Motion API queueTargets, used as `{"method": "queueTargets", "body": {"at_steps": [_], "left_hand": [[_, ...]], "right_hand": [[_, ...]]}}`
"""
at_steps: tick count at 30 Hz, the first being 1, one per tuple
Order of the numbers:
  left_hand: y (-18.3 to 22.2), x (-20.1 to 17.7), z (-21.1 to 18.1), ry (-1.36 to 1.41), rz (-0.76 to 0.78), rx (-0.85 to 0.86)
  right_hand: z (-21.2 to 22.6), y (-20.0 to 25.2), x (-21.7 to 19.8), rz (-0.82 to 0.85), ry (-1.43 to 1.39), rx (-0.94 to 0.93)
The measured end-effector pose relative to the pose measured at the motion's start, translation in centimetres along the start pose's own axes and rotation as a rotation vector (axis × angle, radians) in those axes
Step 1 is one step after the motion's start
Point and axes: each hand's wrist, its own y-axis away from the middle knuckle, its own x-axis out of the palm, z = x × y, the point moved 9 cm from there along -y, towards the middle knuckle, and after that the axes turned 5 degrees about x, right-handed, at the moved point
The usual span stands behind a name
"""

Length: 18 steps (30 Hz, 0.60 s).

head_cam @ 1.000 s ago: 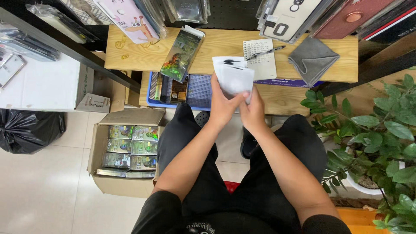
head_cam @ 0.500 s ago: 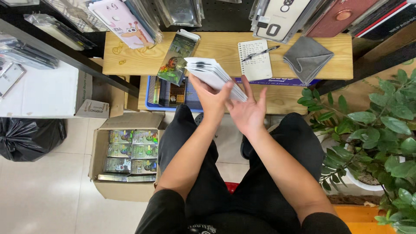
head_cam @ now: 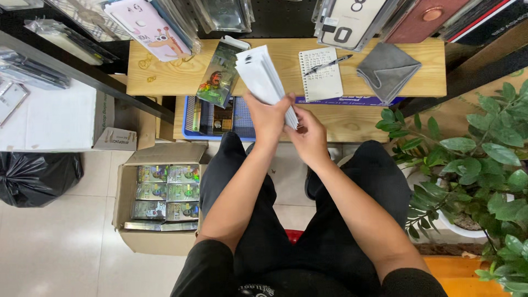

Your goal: The person sits at a wooden desk and repeatedly unpacks small rectangular boxes containing phone screen protectors. They remove the items from the boxes, place the empty boxes on the desk, and handle the screen protectors and their packaging.

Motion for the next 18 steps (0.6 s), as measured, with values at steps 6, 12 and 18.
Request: {"method": "queueTargets", "body": {"at_steps": [6,12,18], "left_hand": [[-0.8,0.8,0.3,-0.023,0.147,-0.122],[-2.3,2.0,11.9,0.176,0.137,-0.584],[-3.2,2.2,14.4,0.281,0.086,-0.673]], "right_hand": [[-5.9,-3.3,1.7,-0.018,-0.434,0.374],[-13.5,-5.8,4.4,0.004,-0.613,0.631],[-12.5,-5.6,1.5,-0.131,-0.275,0.625]]}}
